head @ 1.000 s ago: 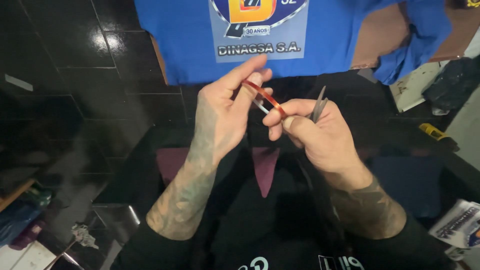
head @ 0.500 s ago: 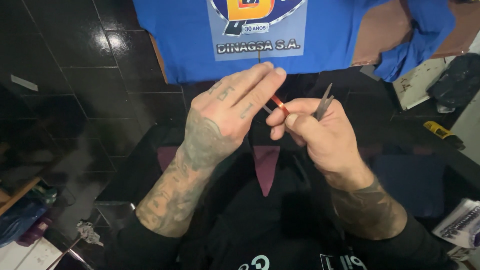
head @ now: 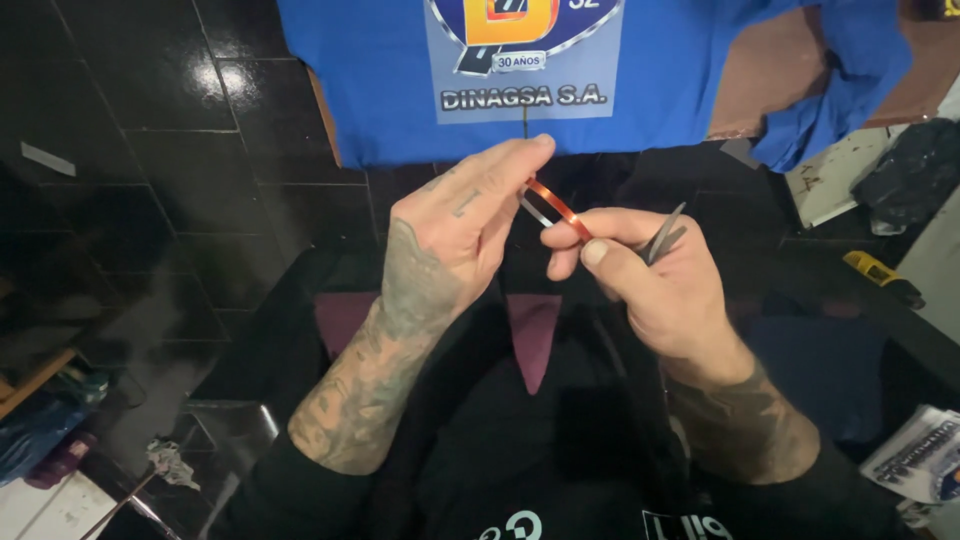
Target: The recorder measures the correct position on blue long-sleeve shirts and uses double-sided tape to apply printed logos.
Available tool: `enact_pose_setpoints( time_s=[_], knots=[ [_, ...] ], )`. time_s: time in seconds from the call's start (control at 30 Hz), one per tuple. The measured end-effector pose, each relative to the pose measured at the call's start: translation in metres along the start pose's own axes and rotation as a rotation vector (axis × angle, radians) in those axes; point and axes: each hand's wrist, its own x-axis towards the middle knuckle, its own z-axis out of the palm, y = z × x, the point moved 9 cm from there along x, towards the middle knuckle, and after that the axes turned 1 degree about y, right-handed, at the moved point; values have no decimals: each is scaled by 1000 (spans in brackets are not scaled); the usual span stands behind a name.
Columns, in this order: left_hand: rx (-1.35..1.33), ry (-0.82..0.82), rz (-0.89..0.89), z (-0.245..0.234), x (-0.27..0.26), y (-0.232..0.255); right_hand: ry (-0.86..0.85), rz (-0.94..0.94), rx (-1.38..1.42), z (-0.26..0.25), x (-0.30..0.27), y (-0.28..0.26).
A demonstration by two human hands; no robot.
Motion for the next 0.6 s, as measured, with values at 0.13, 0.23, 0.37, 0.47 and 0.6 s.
enact_pose_setpoints(
  time_s=[0.13, 0.23, 0.37, 0.47, 0.6],
  knots=[
    [-140, 30, -113, -3, -3, -7, -81, -149, -30, 7, 0, -16],
    [-211, -39, -153, -5, 3, 0, -97, -204, -288, 12, -3, -36],
    [-159, -154, -64, -10, 10, 26, -108, -361, -561, 23, -8, -63],
    [-31, -177, 7, -14, 17, 40, -120, -500, -763, 35, -10, -78],
    [78, -243, 38, -9, 22, 43, -122, -548, -841, 38, -9, -85]
  ],
)
